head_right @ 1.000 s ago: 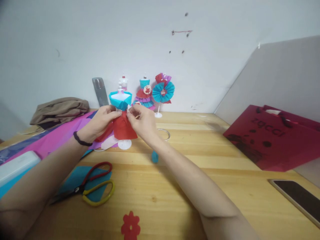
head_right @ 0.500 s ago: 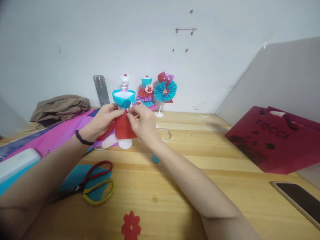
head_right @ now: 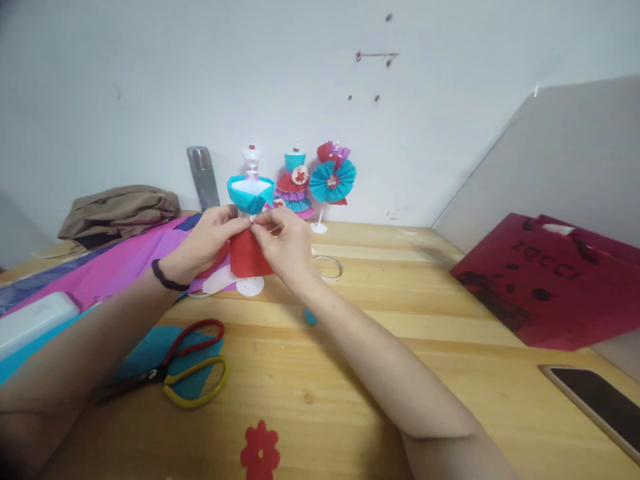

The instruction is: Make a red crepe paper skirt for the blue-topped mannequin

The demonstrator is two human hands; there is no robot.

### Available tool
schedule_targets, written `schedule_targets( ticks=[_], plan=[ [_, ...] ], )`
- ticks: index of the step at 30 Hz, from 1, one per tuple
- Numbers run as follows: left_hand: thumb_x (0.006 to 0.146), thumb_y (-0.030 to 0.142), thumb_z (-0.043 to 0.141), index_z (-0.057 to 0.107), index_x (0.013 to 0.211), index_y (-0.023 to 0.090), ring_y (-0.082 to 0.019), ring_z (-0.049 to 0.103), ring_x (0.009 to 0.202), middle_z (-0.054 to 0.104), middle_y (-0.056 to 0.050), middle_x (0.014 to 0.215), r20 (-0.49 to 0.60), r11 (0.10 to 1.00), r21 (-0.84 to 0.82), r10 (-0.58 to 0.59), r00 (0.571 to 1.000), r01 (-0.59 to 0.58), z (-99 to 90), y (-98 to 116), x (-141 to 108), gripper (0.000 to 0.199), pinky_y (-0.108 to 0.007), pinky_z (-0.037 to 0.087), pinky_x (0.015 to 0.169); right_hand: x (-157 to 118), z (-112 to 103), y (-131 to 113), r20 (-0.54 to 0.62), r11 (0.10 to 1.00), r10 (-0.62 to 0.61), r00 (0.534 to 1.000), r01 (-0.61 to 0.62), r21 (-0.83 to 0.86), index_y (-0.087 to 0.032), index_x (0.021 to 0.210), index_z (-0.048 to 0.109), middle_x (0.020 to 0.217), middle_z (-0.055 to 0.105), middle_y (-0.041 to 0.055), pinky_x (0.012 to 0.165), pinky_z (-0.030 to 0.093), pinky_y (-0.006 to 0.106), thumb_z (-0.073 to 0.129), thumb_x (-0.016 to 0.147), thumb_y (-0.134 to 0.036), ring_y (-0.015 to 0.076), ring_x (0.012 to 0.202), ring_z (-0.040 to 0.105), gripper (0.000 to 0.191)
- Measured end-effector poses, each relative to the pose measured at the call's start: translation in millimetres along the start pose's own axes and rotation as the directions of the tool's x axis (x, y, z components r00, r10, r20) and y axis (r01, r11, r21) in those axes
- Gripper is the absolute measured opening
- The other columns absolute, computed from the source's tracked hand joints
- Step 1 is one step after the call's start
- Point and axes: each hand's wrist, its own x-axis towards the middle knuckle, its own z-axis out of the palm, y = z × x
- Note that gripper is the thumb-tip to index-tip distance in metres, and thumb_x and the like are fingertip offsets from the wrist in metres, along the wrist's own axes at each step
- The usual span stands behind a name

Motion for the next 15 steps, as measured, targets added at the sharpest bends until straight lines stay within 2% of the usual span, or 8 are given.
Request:
schedule_targets(
  ticks=[6,15],
  plan=[
    [0.075,0.040,0.079,0.058,0.068,0.017,-0.012,0.050,0.065,0.056,0.001,0.069,0.033,0.999,-0.048,0.014,0.999,-0.012,-3.9,-5,1,0.033,-0.027,0.039,0.063,-3,1,2,0.013,0.996,-0.073,0.997,0.074,-0.055,-0.019,0.082,0.071,0.084,0.072,0.0044,0.072,0.056,0.034,0.058,0.080,-0.013,0.0179,0.080,0.067,0.015],
    [0.076,0.053,0.080,0.063,0.074,0.016,-0.013,0.052,0.067,0.060,0.000,0.072,0.095,0.998,0.019,0.057,0.994,-0.060,-11.0,-7,3,0.041,-0.028,0.041,0.063,-5,-1,2,0.055,0.981,-0.139,0.989,0.145,-0.131,-0.019,0.088,0.071,0.088,0.069,0.0061,0.072,0.056,0.034,0.050,0.084,-0.011,0.0190,0.085,0.066,0.022]
  ],
)
